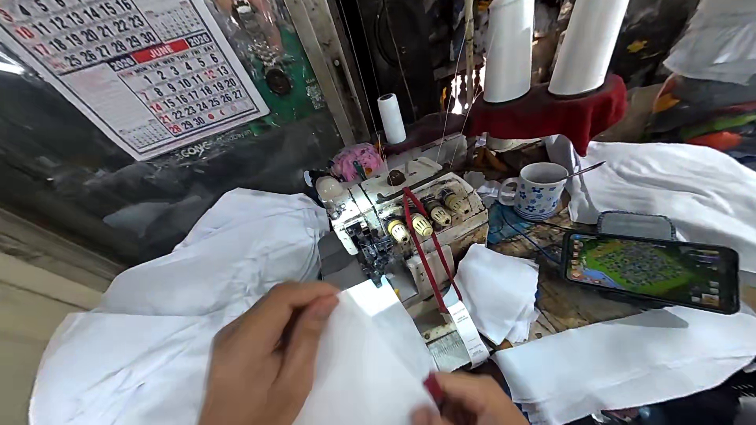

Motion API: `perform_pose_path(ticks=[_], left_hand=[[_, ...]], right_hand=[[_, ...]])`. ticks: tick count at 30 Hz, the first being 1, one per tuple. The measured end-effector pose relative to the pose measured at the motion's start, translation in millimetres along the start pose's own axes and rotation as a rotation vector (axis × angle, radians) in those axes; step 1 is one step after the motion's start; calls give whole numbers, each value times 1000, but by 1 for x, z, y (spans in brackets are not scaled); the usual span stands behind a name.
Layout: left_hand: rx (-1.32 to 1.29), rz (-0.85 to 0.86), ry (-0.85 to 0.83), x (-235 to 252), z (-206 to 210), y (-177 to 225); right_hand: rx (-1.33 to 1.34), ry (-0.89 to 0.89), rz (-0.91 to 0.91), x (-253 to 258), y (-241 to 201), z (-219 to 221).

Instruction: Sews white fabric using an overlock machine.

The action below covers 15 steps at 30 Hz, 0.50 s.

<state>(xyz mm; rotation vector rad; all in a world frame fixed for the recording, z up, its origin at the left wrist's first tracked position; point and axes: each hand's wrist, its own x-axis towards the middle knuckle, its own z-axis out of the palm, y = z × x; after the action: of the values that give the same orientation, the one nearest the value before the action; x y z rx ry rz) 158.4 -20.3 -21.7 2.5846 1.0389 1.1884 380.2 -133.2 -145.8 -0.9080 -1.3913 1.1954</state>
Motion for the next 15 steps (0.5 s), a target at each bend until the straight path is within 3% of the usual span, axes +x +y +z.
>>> perform_pose_path(ticks=[2, 5, 9, 15], left_hand=[[129, -37, -9, 4, 37, -32], [210, -74, -89, 0, 67, -60], [196, -101, -122, 1, 63, -55], [157, -81, -6, -4, 70, -45]], right_hand=[[-189, 186, 22, 17, 24, 1], [-350, 179, -30, 34, 47, -5], [-248, -52, -81, 32, 46, -18], [-175, 116, -21, 5, 41, -21]])
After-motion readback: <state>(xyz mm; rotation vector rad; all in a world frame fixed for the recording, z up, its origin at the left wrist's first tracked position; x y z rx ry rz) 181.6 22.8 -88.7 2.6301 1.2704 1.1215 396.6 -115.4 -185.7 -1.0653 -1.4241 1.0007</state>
